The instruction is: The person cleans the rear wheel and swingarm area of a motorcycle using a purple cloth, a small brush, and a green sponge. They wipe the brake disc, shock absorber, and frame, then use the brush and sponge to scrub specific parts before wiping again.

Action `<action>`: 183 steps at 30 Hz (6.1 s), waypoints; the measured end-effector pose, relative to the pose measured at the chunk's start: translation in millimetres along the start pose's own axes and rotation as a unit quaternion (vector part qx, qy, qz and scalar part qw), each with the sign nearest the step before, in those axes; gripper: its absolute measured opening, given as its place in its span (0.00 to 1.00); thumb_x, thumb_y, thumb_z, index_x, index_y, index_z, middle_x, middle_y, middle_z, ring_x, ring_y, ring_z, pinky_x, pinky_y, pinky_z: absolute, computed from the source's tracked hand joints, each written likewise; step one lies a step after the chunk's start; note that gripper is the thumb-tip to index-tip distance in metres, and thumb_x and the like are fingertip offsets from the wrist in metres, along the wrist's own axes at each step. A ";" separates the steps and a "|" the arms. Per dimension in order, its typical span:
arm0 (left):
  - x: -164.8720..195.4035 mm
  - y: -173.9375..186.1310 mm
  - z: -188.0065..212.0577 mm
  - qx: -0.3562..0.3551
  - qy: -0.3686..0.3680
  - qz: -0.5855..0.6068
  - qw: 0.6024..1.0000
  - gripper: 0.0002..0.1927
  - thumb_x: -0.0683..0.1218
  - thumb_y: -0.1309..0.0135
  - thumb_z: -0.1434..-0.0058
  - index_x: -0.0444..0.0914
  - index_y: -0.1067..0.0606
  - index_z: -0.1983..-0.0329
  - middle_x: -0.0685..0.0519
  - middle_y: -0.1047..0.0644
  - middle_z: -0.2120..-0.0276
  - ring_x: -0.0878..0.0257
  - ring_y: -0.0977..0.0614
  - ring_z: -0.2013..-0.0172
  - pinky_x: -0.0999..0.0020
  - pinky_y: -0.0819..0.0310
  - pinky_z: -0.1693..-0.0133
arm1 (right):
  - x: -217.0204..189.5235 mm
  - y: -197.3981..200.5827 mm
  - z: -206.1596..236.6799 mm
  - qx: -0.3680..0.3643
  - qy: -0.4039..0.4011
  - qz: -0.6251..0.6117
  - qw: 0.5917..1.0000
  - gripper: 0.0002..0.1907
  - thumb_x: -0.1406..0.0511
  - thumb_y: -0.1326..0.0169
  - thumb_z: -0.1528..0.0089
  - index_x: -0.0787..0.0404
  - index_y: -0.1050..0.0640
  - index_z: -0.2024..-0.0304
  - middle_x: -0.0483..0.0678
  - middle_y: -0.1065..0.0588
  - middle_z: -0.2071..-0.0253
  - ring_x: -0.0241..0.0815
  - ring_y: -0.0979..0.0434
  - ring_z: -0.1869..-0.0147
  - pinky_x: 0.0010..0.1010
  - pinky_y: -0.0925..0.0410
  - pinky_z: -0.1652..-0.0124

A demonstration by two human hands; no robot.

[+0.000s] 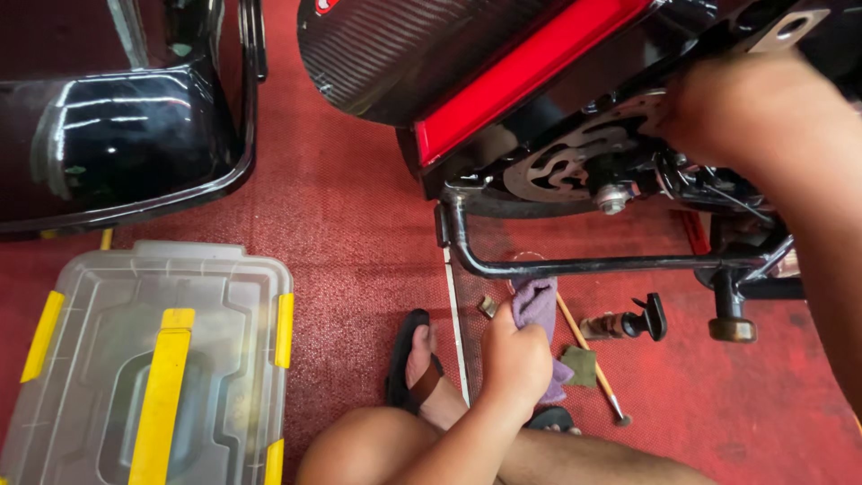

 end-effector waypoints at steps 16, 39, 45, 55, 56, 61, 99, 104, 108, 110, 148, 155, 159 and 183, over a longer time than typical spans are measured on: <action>-1.2 1.0 -0.5 0.016 -0.005 -0.060 0.998 0.24 0.38 0.59 0.44 0.38 0.22 0.45 0.44 0.17 0.58 0.50 0.15 0.60 0.57 0.22 0.57 | -20.3 -26.2 -17.7 0.104 -0.026 -0.192 0.976 0.21 0.53 0.37 0.42 0.64 0.16 0.58 0.61 0.20 0.59 0.61 0.18 0.57 0.46 0.25 0.59; -11.7 -0.5 -2.7 0.012 -0.030 0.000 0.999 0.25 0.36 0.58 0.49 0.33 0.24 0.47 0.49 0.19 0.62 0.62 0.19 0.64 0.67 0.24 0.60 | -162.9 -41.8 -14.4 0.181 0.129 -0.277 0.935 0.09 0.68 0.47 0.40 0.61 0.16 0.63 0.57 0.19 0.57 0.54 0.17 0.52 0.41 0.24 0.58; -17.9 5.5 -8.5 0.026 -0.032 -0.049 0.998 0.21 0.37 0.55 0.47 0.29 0.24 0.50 0.46 0.20 0.61 0.60 0.21 0.63 0.65 0.26 0.58 | -147.8 -62.6 -13.5 0.088 0.135 -0.270 0.949 0.12 0.69 0.46 0.43 0.61 0.18 0.57 0.56 0.19 0.55 0.54 0.17 0.50 0.40 0.24 0.57; -22.9 -2.6 -7.4 0.017 -0.022 -0.003 1.000 0.24 0.38 0.52 0.43 0.33 0.25 0.42 0.47 0.18 0.51 0.59 0.18 0.51 0.66 0.27 0.48 | -55.2 -33.4 40.5 0.351 -0.059 -0.253 0.899 0.16 0.63 0.41 0.50 0.66 0.22 0.63 0.56 0.27 0.61 0.52 0.22 0.59 0.36 0.25 0.68; -23.2 -2.3 -7.4 0.023 -0.021 -0.018 0.999 0.24 0.38 0.52 0.43 0.33 0.25 0.42 0.47 0.18 0.50 0.59 0.18 0.50 0.67 0.27 0.47 | -53.4 -32.8 47.7 0.396 -0.061 -0.233 0.886 0.11 0.64 0.42 0.47 0.64 0.23 0.65 0.54 0.27 0.61 0.51 0.23 0.58 0.34 0.26 0.67; -29.1 -4.3 -12.1 0.025 -0.018 -0.023 0.999 0.23 0.38 0.52 0.42 0.33 0.25 0.42 0.48 0.19 0.49 0.59 0.18 0.49 0.67 0.28 0.46 | -49.5 -32.8 69.6 0.457 -0.083 -0.234 0.854 0.05 0.65 0.43 0.46 0.58 0.25 0.69 0.50 0.28 0.63 0.51 0.26 0.57 0.38 0.30 0.63; -22.3 -7.5 -14.6 0.001 -0.066 -0.015 0.998 0.22 0.38 0.52 0.44 0.32 0.22 0.45 0.48 0.16 0.55 0.60 0.17 0.54 0.69 0.25 0.51 | -19.2 -17.5 9.8 0.314 -0.058 -0.221 0.922 0.17 0.67 0.45 0.45 0.71 0.22 0.55 0.60 0.26 0.55 0.56 0.25 0.52 0.52 0.30 0.50; -24.7 -5.4 -12.2 0.016 -0.053 -0.040 0.998 0.22 0.38 0.52 0.44 0.32 0.21 0.46 0.47 0.17 0.56 0.59 0.17 0.55 0.67 0.25 0.52 | -12.4 -21.6 5.4 0.390 -0.067 -0.384 0.834 0.16 0.71 0.48 0.41 0.71 0.27 0.50 0.63 0.27 0.54 0.63 0.28 0.52 0.51 0.32 0.53; -21.9 -5.1 -11.7 0.003 -0.063 -0.015 0.998 0.23 0.38 0.52 0.44 0.33 0.22 0.45 0.49 0.16 0.54 0.61 0.17 0.53 0.69 0.25 0.49 | -5.0 -23.1 27.8 0.503 -0.077 -0.367 0.779 0.15 0.74 0.49 0.39 0.68 0.28 0.49 0.58 0.28 0.54 0.60 0.28 0.50 0.50 0.34 0.51; -22.2 -4.9 -13.1 0.010 -0.064 -0.032 0.997 0.22 0.38 0.52 0.44 0.33 0.22 0.45 0.49 0.16 0.54 0.60 0.17 0.53 0.69 0.25 0.49 | 2.6 -25.5 36.3 0.492 -0.102 -0.386 0.774 0.12 0.73 0.50 0.39 0.68 0.30 0.52 0.59 0.29 0.54 0.62 0.29 0.50 0.50 0.35 0.50; -36.6 -8.2 -26.5 0.031 -0.037 -0.086 0.995 0.23 0.39 0.52 0.44 0.34 0.23 0.43 0.48 0.17 0.51 0.59 0.18 0.51 0.67 0.27 0.47 | 126.9 -192.0 8.6 0.374 -0.005 -0.897 0.233 0.06 0.68 0.44 0.24 0.60 0.23 0.58 0.43 0.25 0.66 0.30 0.30 0.69 0.21 0.39 0.71; -31.8 -9.5 -19.2 0.037 -0.037 -0.102 0.993 0.22 0.39 0.52 0.44 0.34 0.22 0.45 0.48 0.17 0.53 0.60 0.18 0.52 0.67 0.27 0.48 | 139.2 -183.6 16.2 0.420 0.012 -0.829 0.369 0.03 0.72 0.44 0.25 0.63 0.26 0.51 0.43 0.23 0.58 0.33 0.21 0.59 0.24 0.27 0.60; -30.9 -9.6 -18.9 0.037 -0.036 -0.087 0.995 0.22 0.38 0.52 0.44 0.34 0.22 0.46 0.48 0.17 0.54 0.60 0.17 0.54 0.66 0.25 0.50 | 129.8 -181.1 11.5 0.335 0.013 -0.909 0.247 0.03 0.73 0.45 0.27 0.61 0.24 0.52 0.44 0.23 0.61 0.34 0.25 0.64 0.25 0.33 0.65; -37.1 -9.6 -23.0 0.020 -0.021 -0.089 0.996 0.23 0.38 0.53 0.44 0.35 0.23 0.44 0.49 0.17 0.55 0.60 0.17 0.53 0.67 0.26 0.50 | 120.4 -120.9 139.7 0.493 -0.076 -0.612 0.614 0.05 0.78 0.44 0.28 0.70 0.28 0.55 0.52 0.22 0.59 0.36 0.20 0.55 0.26 0.26 0.53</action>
Point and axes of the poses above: each hand's wrist, its own z-axis away from the middle knuckle, its own y-axis out of the back of the hand, x = y × z, the point moved 4 cm from there along -z, towards the middle knuckle
